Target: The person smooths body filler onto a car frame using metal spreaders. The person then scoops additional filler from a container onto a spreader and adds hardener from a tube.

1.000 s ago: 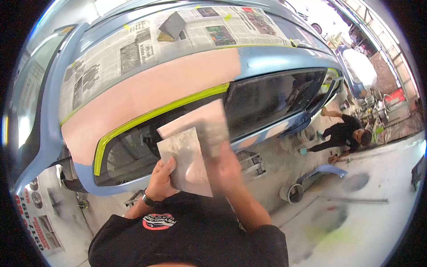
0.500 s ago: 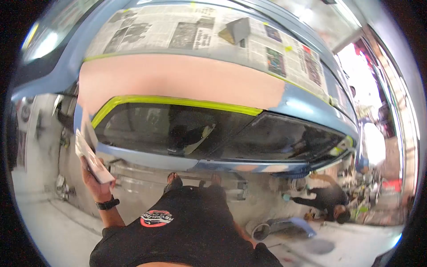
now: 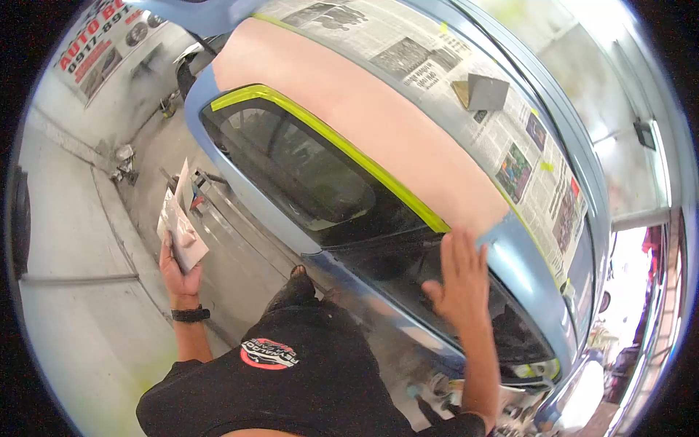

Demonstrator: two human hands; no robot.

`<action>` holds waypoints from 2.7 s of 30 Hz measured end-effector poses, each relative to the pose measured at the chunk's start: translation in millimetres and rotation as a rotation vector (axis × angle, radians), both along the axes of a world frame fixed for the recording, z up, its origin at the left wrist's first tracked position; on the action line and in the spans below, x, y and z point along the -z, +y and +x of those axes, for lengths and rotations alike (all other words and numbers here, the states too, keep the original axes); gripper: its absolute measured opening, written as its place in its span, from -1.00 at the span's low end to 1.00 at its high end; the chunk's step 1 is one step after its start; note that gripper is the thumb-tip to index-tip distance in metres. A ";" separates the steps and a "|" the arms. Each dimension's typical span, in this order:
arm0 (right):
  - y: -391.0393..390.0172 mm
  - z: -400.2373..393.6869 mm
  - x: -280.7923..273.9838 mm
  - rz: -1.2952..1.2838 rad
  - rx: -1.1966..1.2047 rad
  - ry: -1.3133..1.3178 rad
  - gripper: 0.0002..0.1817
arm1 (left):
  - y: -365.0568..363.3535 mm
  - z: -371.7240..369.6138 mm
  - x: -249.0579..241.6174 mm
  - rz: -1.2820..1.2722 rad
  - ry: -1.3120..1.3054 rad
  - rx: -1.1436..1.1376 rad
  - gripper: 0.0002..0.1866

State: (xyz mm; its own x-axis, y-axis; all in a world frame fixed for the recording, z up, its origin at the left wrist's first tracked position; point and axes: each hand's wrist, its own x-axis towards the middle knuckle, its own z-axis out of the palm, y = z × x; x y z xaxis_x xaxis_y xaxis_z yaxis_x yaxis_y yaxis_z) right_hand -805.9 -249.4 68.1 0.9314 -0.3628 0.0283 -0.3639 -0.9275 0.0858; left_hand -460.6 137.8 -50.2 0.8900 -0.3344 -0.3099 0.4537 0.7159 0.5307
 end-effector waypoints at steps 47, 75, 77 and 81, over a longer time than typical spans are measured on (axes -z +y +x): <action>-93.2 18.0 -21.8 -0.341 -0.527 0.349 -0.10 | 42.8 -271.4 46.2 0.005 0.188 -0.288 -0.61; -78.1 156.2 -1.2 -0.348 -0.436 -0.077 -0.19 | 45.3 -284.9 52.2 0.009 0.199 -0.361 -0.60; -78.7 126.1 -2.0 -0.340 -0.395 -0.048 -0.16 | 40.9 -283.7 47.5 0.013 0.200 -0.334 -0.60; -76.0 62.2 -1.9 -0.339 -0.317 0.057 -0.10 | 37.2 -285.0 45.1 -0.010 0.246 -0.278 -0.61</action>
State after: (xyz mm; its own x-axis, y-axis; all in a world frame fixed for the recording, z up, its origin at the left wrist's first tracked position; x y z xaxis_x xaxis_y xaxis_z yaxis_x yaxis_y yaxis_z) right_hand -743.6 -325.4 70.0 0.9984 -0.0389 0.0412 -0.0525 -0.9084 0.4147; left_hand -745.6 175.0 -95.3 0.8469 -0.0941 -0.5234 0.3538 0.8345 0.4224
